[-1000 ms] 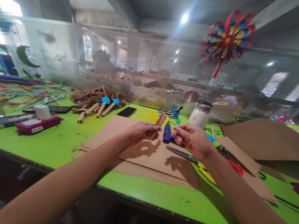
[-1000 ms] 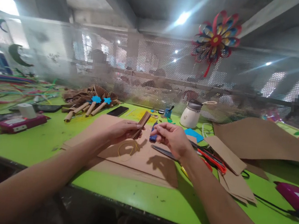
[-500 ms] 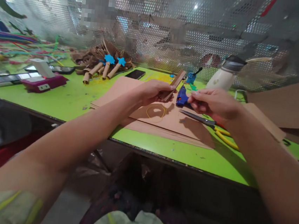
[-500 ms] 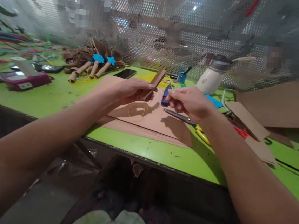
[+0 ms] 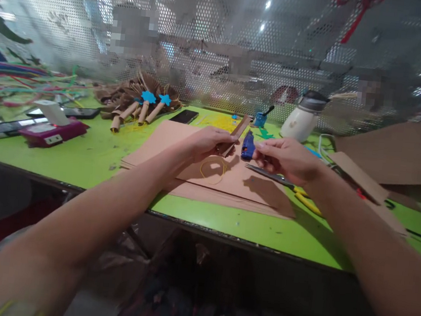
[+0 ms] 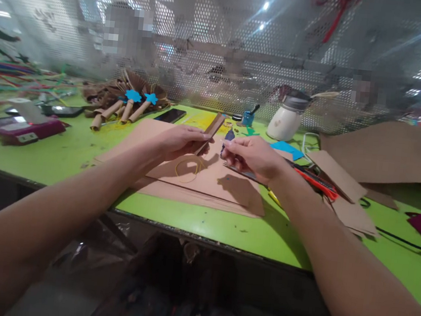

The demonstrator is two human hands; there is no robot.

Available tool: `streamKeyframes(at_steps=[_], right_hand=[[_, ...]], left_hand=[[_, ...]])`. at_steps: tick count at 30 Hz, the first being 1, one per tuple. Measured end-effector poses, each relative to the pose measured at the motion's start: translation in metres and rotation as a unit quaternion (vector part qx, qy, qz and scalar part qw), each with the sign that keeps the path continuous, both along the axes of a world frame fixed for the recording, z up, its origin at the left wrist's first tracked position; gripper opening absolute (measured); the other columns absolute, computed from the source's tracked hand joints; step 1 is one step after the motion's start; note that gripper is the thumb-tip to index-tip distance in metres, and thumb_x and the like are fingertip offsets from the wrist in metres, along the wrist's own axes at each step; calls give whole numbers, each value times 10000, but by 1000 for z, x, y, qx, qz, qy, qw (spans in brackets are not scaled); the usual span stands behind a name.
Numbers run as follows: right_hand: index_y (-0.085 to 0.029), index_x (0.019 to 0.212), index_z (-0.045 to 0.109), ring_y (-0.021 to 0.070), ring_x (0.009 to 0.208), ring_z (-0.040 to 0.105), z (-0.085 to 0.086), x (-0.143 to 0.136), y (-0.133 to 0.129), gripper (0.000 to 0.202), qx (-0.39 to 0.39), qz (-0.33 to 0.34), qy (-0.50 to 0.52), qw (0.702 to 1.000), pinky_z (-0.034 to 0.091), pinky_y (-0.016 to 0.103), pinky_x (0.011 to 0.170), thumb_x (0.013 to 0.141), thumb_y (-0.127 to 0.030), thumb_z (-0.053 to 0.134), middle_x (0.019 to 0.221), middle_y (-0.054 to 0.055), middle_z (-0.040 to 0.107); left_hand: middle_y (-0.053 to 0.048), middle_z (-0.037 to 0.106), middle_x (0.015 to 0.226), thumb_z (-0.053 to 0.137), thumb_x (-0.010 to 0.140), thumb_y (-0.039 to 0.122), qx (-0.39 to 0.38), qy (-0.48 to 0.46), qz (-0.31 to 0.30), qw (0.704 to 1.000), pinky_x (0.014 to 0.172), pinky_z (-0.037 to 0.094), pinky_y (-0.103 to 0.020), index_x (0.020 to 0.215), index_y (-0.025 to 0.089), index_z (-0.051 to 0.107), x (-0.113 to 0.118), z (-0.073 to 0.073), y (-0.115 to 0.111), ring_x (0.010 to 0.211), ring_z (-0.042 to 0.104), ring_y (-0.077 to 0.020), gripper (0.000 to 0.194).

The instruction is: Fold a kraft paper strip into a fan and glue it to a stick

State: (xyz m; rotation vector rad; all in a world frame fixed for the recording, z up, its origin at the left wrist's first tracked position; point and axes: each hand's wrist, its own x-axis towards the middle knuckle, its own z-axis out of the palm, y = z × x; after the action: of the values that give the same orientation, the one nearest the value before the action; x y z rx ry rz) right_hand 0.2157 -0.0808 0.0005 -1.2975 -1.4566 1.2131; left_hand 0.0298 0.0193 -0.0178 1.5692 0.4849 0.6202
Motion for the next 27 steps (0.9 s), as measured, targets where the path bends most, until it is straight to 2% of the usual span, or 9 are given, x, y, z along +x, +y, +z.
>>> streamKeyframes(at_steps=[7, 11, 15, 18, 20, 23, 25, 27], right_hand=[[-127, 642, 585, 22, 343, 306, 5, -2, -3, 303, 39, 14, -6, 999, 171, 162, 327, 789, -392, 596, 458, -24, 489], [-126, 652, 573, 21, 346, 317, 4, -2, -1, 303, 50, 12, 17, 999, 169, 161, 336, 782, -399, 588, 461, -35, 484], [-129, 648, 553, 20, 332, 305, 1, 0, 8, 305, 28, -11, 44, 999, 176, 167, 341, 786, -401, 566, 458, -44, 481], [-133, 650, 544, 31, 348, 347, 10, -4, 4, 294, 13, -43, 49, 998, 207, 171, 349, 793, -390, 552, 479, -33, 498], [-133, 657, 552, 38, 382, 388, 23, -10, -9, 286, 19, -22, 21, 999, 249, 168, 369, 805, -377, 540, 508, -21, 516], [-134, 673, 583, 64, 447, 465, 50, -11, -49, 297, 14, 51, -86, 995, 347, 182, 432, 828, -378, 513, 549, 3, 552], [-143, 724, 623, 104, 544, 554, 67, -3, -85, 312, -17, 118, -176, 977, 429, 221, 528, 844, -396, 485, 622, 29, 606], [-170, 796, 677, 160, 742, 614, 81, 13, -123, 312, -31, 152, -293, 943, 460, 283, 717, 845, -407, 479, 777, 61, 667]], left_hand=[[-46, 589, 613, 554, 786, 210, -8, 38, 27, 999, 565, 368, -230, 728, 80, 618, 0, 4, -6, 556, 519, -90, 156], [-55, 615, 666, 603, 748, 261, 0, 34, 12, 999, 570, 368, -229, 802, 89, 640, -1, 1, -4, 570, 526, -94, 184], [-58, 619, 644, 607, 737, 324, 5, 22, 25, 999, 552, 366, -233, 807, 104, 653, -4, -1, -1, 569, 540, -117, 236], [-54, 619, 639, 610, 729, 336, 1, 21, 36, 999, 557, 373, -232, 777, 112, 653, -6, -1, -1, 579, 550, -125, 233], [-61, 625, 653, 620, 717, 336, -5, 24, 42, 999, 562, 382, -234, 755, 109, 651, -6, -2, 0, 580, 554, -126, 232], [-55, 620, 638, 639, 702, 336, -37, 26, 56, 997, 556, 396, -235, 771, 108, 647, -6, -3, 0, 572, 559, -130, 239], [-53, 615, 638, 647, 698, 331, -59, 17, 59, 996, 552, 409, -237, 790, 107, 641, -6, -2, -1, 574, 561, -135, 243], [-56, 607, 637, 648, 699, 320, -75, 5, 57, 996, 548, 422, -242, 792, 100, 630, -6, -1, -1, 572, 561, -139, 240]])
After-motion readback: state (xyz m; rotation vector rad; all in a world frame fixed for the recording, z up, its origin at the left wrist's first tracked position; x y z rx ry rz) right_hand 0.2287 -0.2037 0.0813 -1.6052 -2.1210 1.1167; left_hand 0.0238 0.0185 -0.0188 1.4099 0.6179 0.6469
